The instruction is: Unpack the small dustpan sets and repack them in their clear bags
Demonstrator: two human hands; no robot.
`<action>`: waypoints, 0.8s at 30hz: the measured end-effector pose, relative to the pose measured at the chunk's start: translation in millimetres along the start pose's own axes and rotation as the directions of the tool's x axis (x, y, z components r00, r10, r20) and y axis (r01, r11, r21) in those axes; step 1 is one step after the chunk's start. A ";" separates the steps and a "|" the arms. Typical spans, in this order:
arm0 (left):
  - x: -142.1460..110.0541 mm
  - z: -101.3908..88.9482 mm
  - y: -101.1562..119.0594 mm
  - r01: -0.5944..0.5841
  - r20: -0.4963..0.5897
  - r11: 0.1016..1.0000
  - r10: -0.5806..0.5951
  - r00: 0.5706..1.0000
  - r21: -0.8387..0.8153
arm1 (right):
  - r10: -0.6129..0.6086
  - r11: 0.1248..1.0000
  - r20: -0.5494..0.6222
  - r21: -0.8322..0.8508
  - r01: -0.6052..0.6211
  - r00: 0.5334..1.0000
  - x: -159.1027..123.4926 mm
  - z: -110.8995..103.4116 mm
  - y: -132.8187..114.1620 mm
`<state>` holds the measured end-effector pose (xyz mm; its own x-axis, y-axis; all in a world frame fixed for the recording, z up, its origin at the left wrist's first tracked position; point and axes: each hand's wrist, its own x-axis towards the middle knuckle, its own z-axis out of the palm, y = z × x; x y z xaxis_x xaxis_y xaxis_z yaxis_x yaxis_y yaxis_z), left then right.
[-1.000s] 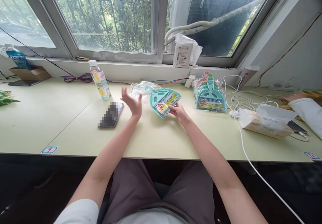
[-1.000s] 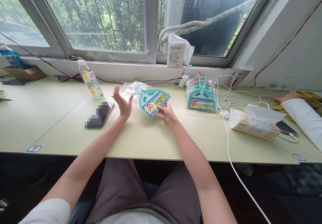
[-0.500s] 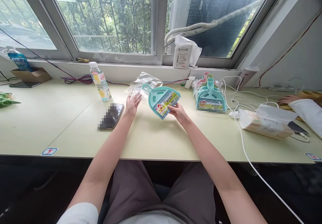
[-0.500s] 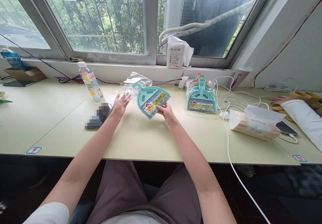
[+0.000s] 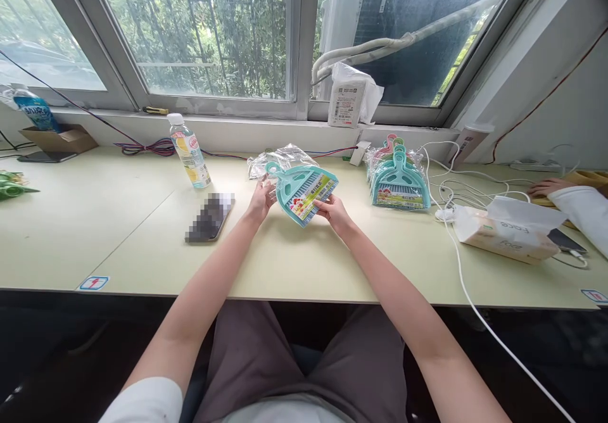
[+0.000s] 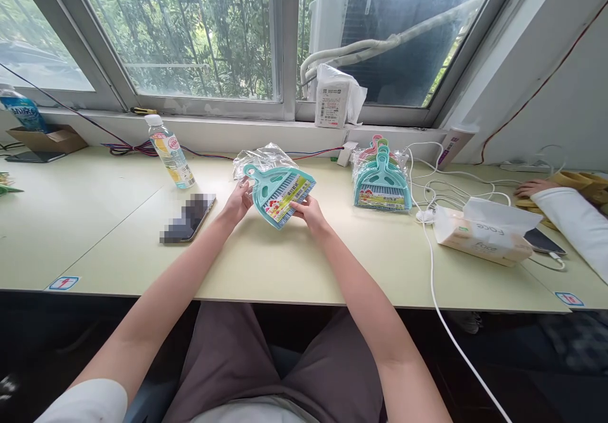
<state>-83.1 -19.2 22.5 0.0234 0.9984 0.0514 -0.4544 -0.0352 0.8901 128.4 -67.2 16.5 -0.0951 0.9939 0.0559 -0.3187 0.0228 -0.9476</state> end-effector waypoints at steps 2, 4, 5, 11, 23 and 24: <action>1.2 -1.9 -1.7 -0.037 -0.008 0.999 0.037 0.999 -0.013 | -0.022 1.000 -0.060 0.016 0.023 0.998 -1.9 2.9 -1.8; 3.1 -5.2 -1.5 -0.075 -0.035 0.997 0.074 0.997 -0.036 | -0.047 0.998 -0.119 0.034 0.051 0.992 -2.8 3.6 -3.4; 4.2 -7.2 -0.6 -0.092 -0.057 0.995 0.089 0.994 -0.050 | -0.059 0.997 -0.143 0.043 0.066 0.988 -2.6 2.8 -3.8; 6.7 -13.1 10.0 -0.097 -0.164 0.990 0.080 0.983 -0.100 | -0.081 0.994 -0.164 0.060 0.092 0.983 4.2 -9.5 -0.6; 0.6 -0.1 -0.5 0.007 0.046 1.000 -0.008 0.999 0.018 | -0.038 0.999 0.007 0.001 0.038 0.999 0.6 -2.7 2.7; 0.9 -0.7 -1.6 0.010 0.084 1.000 -0.011 0.996 0.019 | -0.047 0.999 0.000 0.000 0.047 0.999 -0.1 -1.9 2.0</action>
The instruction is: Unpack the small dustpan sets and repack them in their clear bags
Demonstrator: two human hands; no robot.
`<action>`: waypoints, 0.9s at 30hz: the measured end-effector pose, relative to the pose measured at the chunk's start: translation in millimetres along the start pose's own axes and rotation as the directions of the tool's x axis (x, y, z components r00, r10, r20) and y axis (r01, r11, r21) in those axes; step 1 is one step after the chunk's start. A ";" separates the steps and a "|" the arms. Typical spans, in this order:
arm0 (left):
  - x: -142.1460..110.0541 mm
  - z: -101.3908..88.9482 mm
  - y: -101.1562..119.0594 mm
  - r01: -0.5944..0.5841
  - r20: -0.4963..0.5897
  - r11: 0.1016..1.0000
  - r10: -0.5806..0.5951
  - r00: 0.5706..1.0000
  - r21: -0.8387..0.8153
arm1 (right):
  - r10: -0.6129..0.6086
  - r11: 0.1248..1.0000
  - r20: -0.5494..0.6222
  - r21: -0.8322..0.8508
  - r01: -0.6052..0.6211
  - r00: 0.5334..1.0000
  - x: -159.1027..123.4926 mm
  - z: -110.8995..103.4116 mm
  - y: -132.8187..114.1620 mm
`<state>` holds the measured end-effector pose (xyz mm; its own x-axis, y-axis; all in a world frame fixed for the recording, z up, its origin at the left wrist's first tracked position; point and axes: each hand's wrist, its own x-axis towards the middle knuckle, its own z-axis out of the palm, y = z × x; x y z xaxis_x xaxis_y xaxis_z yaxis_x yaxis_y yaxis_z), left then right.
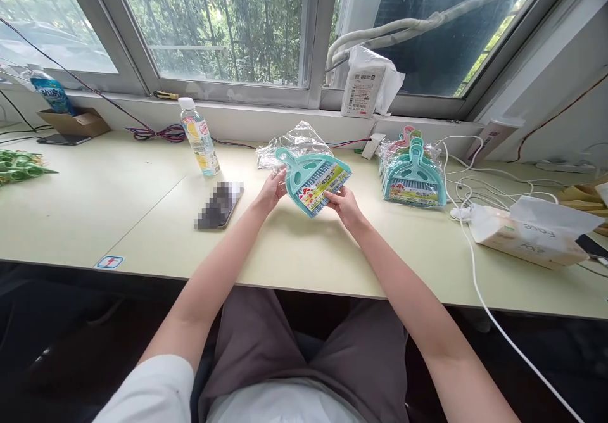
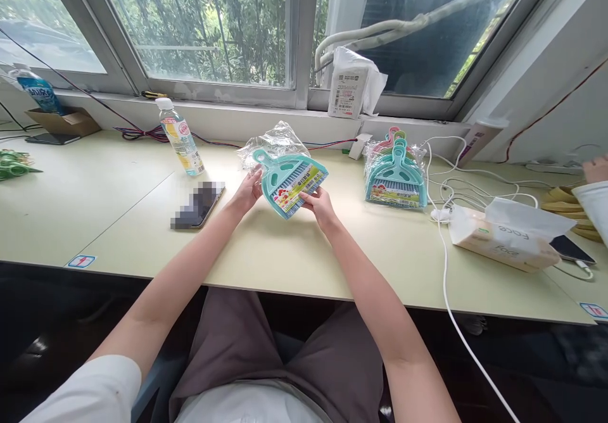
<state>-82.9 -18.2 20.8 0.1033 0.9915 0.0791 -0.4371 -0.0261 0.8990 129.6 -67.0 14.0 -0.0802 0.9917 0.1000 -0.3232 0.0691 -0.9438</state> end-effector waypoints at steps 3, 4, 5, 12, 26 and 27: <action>0.5 -1.8 -1.5 0.004 0.110 1.000 -0.005 0.994 0.013 | -0.034 0.999 -0.038 0.005 0.034 0.999 -1.2 0.8 -1.9; 0.1 -1.9 -1.6 0.002 0.134 1.000 -0.005 0.991 0.019 | -0.045 0.999 -0.057 0.008 0.045 0.997 -1.0 0.5 -2.1; -0.6 -1.6 -1.6 0.000 0.151 1.000 -0.004 0.989 0.028 | -0.055 0.998 -0.078 0.011 0.056 0.995 -0.6 -0.2 -2.0; -10.6 10.9 -7.3 -0.022 0.198 0.993 -0.001 0.980 0.112 | -0.086 0.995 -0.126 0.037 0.091 0.988 6.7 -7.3 3.0; -22.7 26.1 -10.9 0.085 0.280 0.988 -0.118 0.953 0.126 | -0.060 0.997 -0.036 0.052 0.062 0.998 2.6 -0.2 0.4; -23.3 26.8 -11.4 0.097 0.292 0.986 -0.134 0.947 0.136 | -0.064 0.996 -0.038 0.066 0.067 0.997 3.0 -0.2 0.4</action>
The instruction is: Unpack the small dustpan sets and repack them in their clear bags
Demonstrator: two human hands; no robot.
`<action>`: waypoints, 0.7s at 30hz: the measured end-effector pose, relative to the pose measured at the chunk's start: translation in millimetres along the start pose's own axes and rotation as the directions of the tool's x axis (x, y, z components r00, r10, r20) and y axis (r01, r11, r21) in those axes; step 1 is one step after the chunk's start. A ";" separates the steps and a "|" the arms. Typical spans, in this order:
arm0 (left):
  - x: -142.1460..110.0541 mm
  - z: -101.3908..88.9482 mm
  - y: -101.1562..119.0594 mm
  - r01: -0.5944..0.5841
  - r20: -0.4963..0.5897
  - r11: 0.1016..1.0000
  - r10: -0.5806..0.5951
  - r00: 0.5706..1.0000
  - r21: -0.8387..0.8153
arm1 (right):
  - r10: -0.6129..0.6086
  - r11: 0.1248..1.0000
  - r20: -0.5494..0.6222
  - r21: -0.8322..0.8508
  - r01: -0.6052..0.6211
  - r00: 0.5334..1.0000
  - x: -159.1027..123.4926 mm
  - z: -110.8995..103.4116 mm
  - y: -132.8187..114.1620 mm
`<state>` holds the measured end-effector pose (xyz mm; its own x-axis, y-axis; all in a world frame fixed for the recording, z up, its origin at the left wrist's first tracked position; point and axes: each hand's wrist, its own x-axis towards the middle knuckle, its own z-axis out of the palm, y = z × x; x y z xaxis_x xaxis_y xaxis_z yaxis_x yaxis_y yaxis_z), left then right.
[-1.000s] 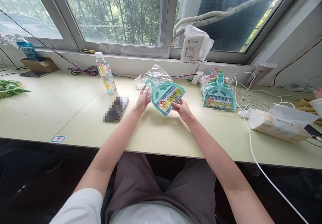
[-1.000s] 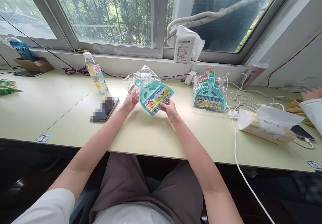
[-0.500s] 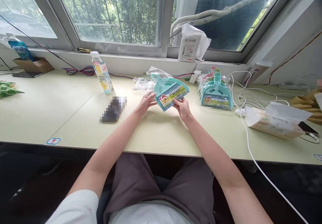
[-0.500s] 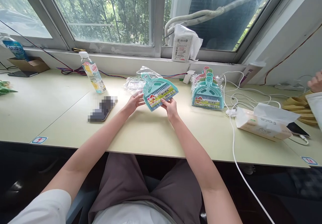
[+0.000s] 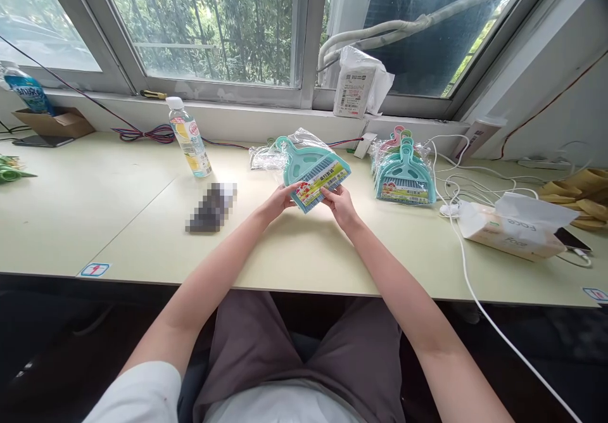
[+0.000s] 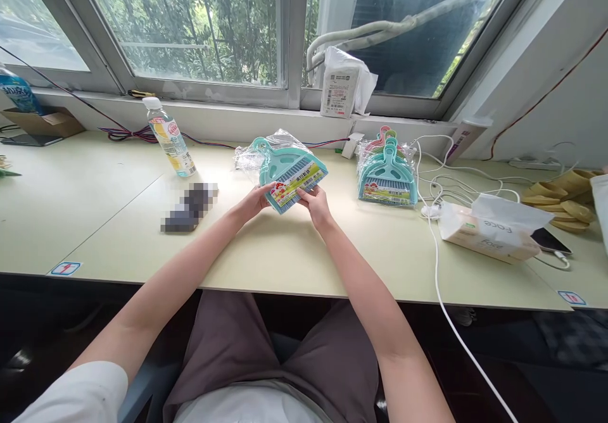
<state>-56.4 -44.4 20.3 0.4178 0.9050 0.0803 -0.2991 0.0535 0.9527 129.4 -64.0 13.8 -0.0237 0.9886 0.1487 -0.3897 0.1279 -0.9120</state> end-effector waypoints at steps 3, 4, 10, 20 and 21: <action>0.8 0.9 -1.1 0.025 0.004 1.000 -0.025 1.000 0.004 | -0.015 0.999 -0.002 0.035 0.015 1.000 0.9 0.4 -0.1; 1.4 1.2 -1.2 0.019 -0.005 1.000 -0.019 1.000 -0.004 | -0.020 0.999 -0.006 0.037 0.020 1.000 1.2 0.4 0.1; 0.9 10.5 0.1 -0.151 0.000 0.984 0.151 0.988 -0.097 | -0.024 0.996 -0.043 0.082 0.028 0.999 5.5 -3.9 5.5; -1.6 16.1 -11.3 -0.079 0.035 0.995 0.081 0.996 -0.057 | -0.054 0.998 -0.018 -0.031 0.053 0.998 1.9 -2.2 -9.5; -0.9 14.8 -11.1 -0.087 0.031 0.994 0.089 0.996 -0.063 | -0.050 0.996 -0.010 -0.074 0.050 0.999 1.1 -1.6 -11.6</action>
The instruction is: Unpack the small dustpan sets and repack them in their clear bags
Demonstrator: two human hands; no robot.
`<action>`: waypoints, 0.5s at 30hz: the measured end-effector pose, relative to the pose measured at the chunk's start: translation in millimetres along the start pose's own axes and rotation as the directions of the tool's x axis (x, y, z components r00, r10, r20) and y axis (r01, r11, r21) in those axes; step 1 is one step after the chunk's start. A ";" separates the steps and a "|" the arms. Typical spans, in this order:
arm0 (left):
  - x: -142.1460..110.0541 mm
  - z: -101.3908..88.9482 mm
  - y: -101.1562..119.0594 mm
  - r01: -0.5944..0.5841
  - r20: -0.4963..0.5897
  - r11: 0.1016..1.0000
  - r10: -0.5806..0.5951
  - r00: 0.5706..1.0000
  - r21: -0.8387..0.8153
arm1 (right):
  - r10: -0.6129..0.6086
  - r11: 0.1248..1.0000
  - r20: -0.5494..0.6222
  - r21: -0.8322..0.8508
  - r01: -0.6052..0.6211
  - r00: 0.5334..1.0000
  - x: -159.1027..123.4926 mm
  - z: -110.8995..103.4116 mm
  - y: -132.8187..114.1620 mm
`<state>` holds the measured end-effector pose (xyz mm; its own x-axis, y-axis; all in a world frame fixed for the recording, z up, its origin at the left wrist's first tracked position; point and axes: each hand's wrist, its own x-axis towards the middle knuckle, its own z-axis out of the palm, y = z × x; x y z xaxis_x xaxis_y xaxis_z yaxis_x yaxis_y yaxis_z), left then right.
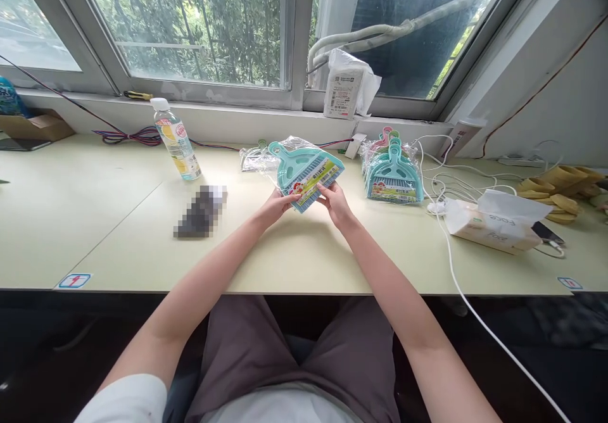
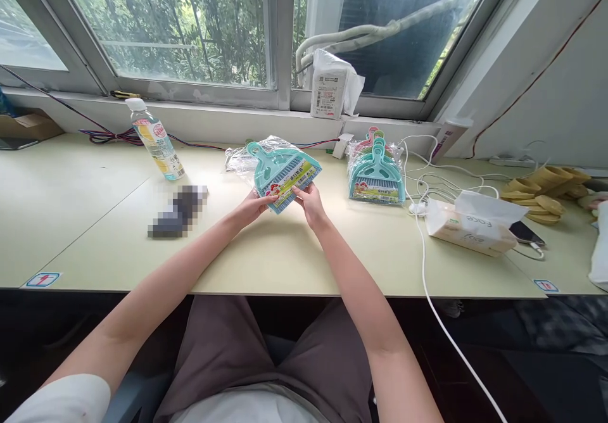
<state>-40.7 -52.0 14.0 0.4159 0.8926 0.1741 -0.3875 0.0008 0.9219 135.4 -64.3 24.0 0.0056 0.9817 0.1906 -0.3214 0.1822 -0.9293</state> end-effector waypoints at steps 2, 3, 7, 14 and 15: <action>1.1 -2.4 2.4 -0.014 -0.011 1.000 0.014 1.000 -0.017 | -0.006 0.993 -0.012 -0.115 0.004 1.000 -0.4 0.0 -3.7; 1.5 -3.6 4.4 -0.013 -0.014 1.000 0.013 1.000 -0.028 | -0.018 0.982 -0.034 -0.187 0.011 0.999 0.0 -0.6 -5.3; 2.6 -7.1 12.5 0.007 -0.058 0.996 -0.012 0.998 -0.083 | -0.119 0.849 -0.032 -0.522 0.085 0.992 5.7 -8.9 -9.1; 5.1 -11.7 13.8 0.086 -0.126 0.982 -0.109 0.986 -0.170 | -0.243 0.416 0.225 -0.855 0.311 0.943 13.7 -20.8 2.5; 4.9 -12.1 13.5 0.114 -0.119 0.979 -0.135 0.984 -0.167 | -0.227 0.404 0.201 -0.871 0.280 0.953 12.5 -19.2 4.9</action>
<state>-53.8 -42.2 23.2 0.3638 0.9315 0.0062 -0.4691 0.1775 0.8651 152.1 -50.0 15.8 -0.1119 0.8828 0.4562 0.6964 0.3971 -0.5977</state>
